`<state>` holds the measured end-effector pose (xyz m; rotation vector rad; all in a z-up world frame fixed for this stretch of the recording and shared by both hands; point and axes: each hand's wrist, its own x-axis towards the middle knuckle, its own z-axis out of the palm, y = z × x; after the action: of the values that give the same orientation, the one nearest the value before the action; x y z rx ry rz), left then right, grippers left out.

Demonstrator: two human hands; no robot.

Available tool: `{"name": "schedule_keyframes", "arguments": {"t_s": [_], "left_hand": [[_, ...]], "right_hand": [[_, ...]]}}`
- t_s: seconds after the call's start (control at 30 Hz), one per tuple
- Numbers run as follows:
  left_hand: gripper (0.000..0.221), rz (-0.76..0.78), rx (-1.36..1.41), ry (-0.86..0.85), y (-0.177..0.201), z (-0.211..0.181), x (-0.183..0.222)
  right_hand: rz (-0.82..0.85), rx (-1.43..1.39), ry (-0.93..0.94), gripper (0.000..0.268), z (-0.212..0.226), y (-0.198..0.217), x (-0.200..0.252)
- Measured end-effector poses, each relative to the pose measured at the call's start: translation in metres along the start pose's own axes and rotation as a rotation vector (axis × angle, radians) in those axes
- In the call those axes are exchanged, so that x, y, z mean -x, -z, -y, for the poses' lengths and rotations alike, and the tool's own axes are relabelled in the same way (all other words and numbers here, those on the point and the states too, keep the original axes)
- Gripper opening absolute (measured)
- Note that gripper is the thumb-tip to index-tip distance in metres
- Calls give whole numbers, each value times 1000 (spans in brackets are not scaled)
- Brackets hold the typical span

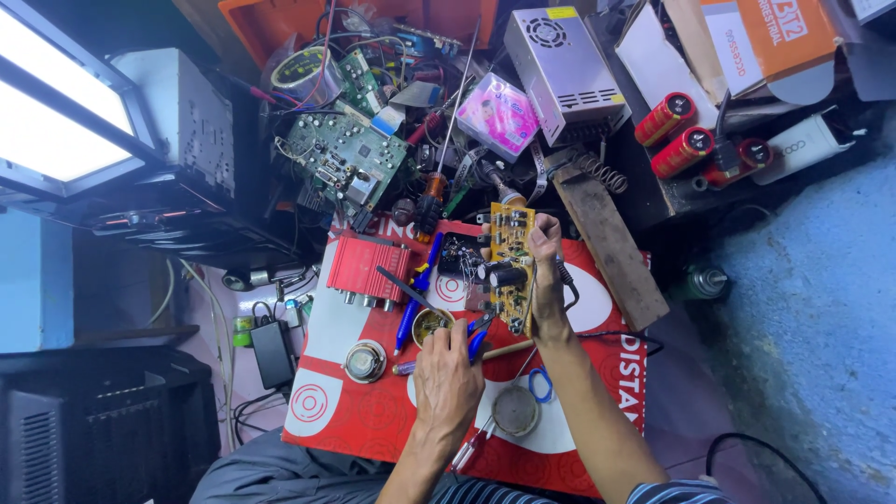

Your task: Soldering components onto a circuit board and inspecting the work

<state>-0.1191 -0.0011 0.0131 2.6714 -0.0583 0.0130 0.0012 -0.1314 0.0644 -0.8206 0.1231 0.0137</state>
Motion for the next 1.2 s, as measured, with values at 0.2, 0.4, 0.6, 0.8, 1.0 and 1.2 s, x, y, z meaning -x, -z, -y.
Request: {"name": "schedule_keyframes", "arguments": {"t_s": [0.2,0.4,0.6,0.8,1.0,1.2], "left_hand": [[29,-10,-10,20,-8,1,1],[31,241,359,192,16,-2,-7],[49,105,2,3,3,-2,3],[54,-19,-246,-29,-1,-8,6],[38,-51,-197,-21,-13,-6,8],[41,-16,-192,-4,-24,-5,10]], "right_hand": [[-24,27,-17,26,0,-2,-2],[-30,-72,-90,25,5,0,-6],[12,-74,-37,25,-1,8,-11],[1,-5,-39,31,7,-9,-4],[58,66,-17,25,4,-2,-5],[66,75,-27,21,3,-3,-4]]}}
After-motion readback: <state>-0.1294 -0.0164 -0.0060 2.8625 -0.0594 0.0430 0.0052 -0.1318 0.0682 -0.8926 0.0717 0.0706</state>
